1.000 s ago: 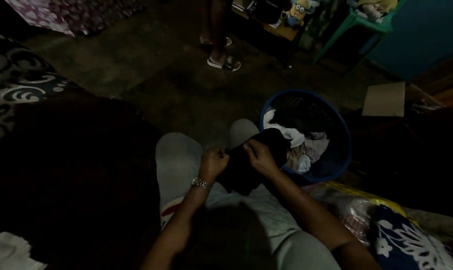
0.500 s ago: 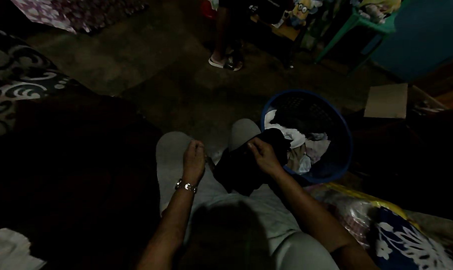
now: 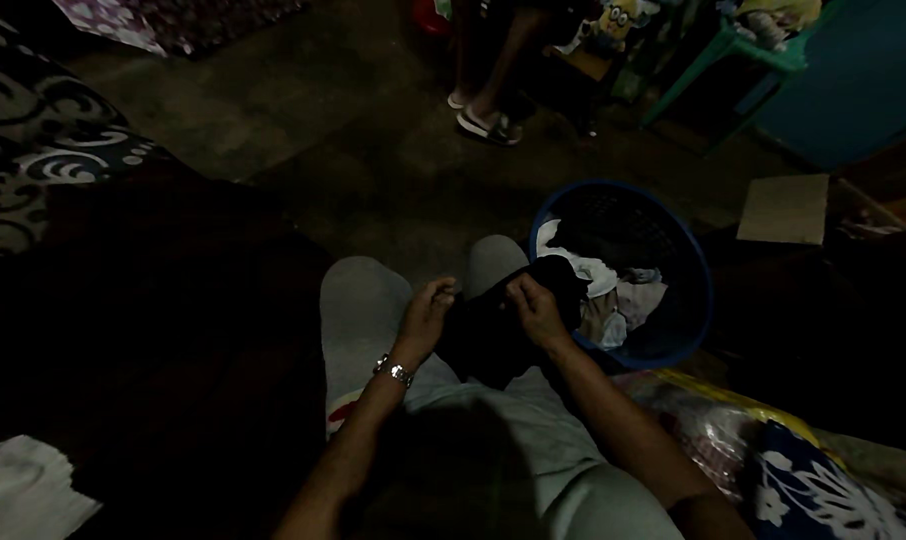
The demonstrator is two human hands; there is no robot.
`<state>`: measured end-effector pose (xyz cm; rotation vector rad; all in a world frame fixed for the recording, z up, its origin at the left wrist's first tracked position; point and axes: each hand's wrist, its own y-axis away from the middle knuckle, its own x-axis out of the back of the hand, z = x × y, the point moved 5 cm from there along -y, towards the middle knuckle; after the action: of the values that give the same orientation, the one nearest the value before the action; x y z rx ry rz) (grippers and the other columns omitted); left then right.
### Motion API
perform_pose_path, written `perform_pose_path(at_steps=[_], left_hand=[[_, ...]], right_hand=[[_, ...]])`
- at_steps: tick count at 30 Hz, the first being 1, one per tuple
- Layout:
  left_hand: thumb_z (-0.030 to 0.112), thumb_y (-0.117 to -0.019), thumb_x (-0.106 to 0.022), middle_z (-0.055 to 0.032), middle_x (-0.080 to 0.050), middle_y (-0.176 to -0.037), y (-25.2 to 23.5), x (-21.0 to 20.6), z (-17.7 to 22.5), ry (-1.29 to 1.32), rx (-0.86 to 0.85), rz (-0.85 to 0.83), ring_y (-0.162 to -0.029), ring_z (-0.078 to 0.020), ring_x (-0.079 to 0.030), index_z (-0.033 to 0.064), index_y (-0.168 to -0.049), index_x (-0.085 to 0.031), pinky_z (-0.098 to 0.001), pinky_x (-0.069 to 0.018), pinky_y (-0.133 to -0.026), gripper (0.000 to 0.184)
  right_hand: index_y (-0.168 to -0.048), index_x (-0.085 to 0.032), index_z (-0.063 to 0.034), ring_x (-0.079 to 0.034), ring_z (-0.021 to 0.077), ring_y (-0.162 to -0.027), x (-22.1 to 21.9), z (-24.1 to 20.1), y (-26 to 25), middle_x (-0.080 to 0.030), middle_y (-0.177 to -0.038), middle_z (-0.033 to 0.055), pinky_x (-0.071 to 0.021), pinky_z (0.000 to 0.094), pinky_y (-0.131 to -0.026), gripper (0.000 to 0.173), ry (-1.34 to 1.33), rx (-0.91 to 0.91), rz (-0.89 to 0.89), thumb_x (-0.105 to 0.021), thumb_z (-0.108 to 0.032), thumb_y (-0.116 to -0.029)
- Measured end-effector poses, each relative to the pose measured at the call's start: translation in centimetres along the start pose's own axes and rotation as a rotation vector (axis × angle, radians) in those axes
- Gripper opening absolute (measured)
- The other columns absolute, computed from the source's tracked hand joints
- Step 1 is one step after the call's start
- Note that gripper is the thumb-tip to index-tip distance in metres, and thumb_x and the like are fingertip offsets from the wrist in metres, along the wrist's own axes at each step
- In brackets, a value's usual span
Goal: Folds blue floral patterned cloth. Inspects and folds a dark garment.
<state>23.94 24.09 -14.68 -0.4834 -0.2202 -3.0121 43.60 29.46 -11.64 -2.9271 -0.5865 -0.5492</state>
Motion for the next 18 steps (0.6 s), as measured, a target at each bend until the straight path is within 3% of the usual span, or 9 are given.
perform_pose_path(at_steps=[1, 4, 6, 10, 15, 18], left_hand=[[0.017, -0.1050, -0.054, -0.0174, -0.065, -0.122, -0.1, -0.3, 0.2, -0.022, -0.020, -0.017, -0.110, -0.0190, -0.064, -0.0030, -0.128, -0.062, -0.0343, -0.0507, -0.098, 0.032], [0.023, -0.0986, -0.066, -0.0137, -0.069, -0.110, -0.2, -1.0, 0.6, -0.129, -0.095, -0.030, -0.101, -0.0162, -0.065, -0.0004, -0.109, -0.073, -0.0313, -0.0527, -0.092, 0.027], [0.022, -0.0952, -0.071, -0.0148, -0.070, -0.107, -0.2, -1.3, 0.6, -0.173, -0.112, -0.057, -0.096, -0.0160, -0.066, -0.0009, -0.105, -0.074, -0.0301, -0.0538, -0.088, 0.025], [0.011, -0.0932, -0.065, -0.0152, -0.070, -0.097, -0.2, -1.7, 0.8, -0.244, -0.139, -0.019, -0.085, -0.0148, -0.065, -0.0031, -0.097, -0.074, -0.0273, -0.0538, -0.079, 0.018], [0.006, -0.0878, -0.062, -0.0193, -0.070, -0.083, -0.3, -2.4, 1.2, -0.433, -0.277, 0.106, -0.075, -0.0294, -0.068, -0.0066, -0.086, -0.072, -0.0428, -0.0553, -0.072, 0.016], [0.007, -0.0938, -0.059, -0.0236, -0.072, -0.092, -0.6, -2.2, 1.3, -0.473, -0.169, 0.061, -0.085, -0.0358, -0.070, -0.0093, -0.097, -0.073, -0.0497, -0.0557, -0.082, 0.022]], right_hand=[[-0.097, -0.063, 0.0043, -0.062, 0.0043, -0.075, 0.0, 0.0, 0.0, -0.066, -0.082, 0.0039, -0.0538, 0.0224, -0.074, 0.025, -0.004, 0.002, -0.003, -0.047, -0.012, -0.1065], [-0.093, -0.064, 0.0053, -0.062, 0.0042, -0.075, 0.0, 0.1, 0.0, -0.065, -0.081, 0.0047, -0.0539, 0.0222, -0.073, 0.026, -0.013, 0.036, -0.001, -0.049, -0.011, -0.1056], [-0.090, -0.063, 0.0038, -0.061, 0.0033, -0.073, 0.1, 0.1, -0.1, -0.064, -0.079, 0.0034, -0.0529, 0.0211, -0.072, 0.026, -0.016, 0.037, 0.002, -0.049, -0.012, -0.1057], [-0.093, -0.063, 0.0025, -0.061, 0.0034, -0.071, 0.2, -0.1, -0.2, -0.064, -0.077, 0.0028, -0.0522, 0.0204, -0.070, 0.025, 0.002, -0.018, -0.007, -0.048, -0.013, -0.1066], [-0.095, -0.064, 0.0043, -0.061, 0.0045, -0.072, 0.0, -0.2, -0.4, -0.065, -0.079, 0.0048, -0.0529, 0.0219, -0.071, 0.026, 0.025, -0.008, -0.025, -0.049, -0.013, -0.1061], [-0.095, -0.064, 0.0035, -0.062, 0.0041, -0.072, -0.1, -0.2, -0.4, -0.066, -0.079, 0.0046, -0.0530, 0.0214, -0.071, 0.026, 0.032, -0.008, -0.033, -0.049, -0.014, -0.1064]])
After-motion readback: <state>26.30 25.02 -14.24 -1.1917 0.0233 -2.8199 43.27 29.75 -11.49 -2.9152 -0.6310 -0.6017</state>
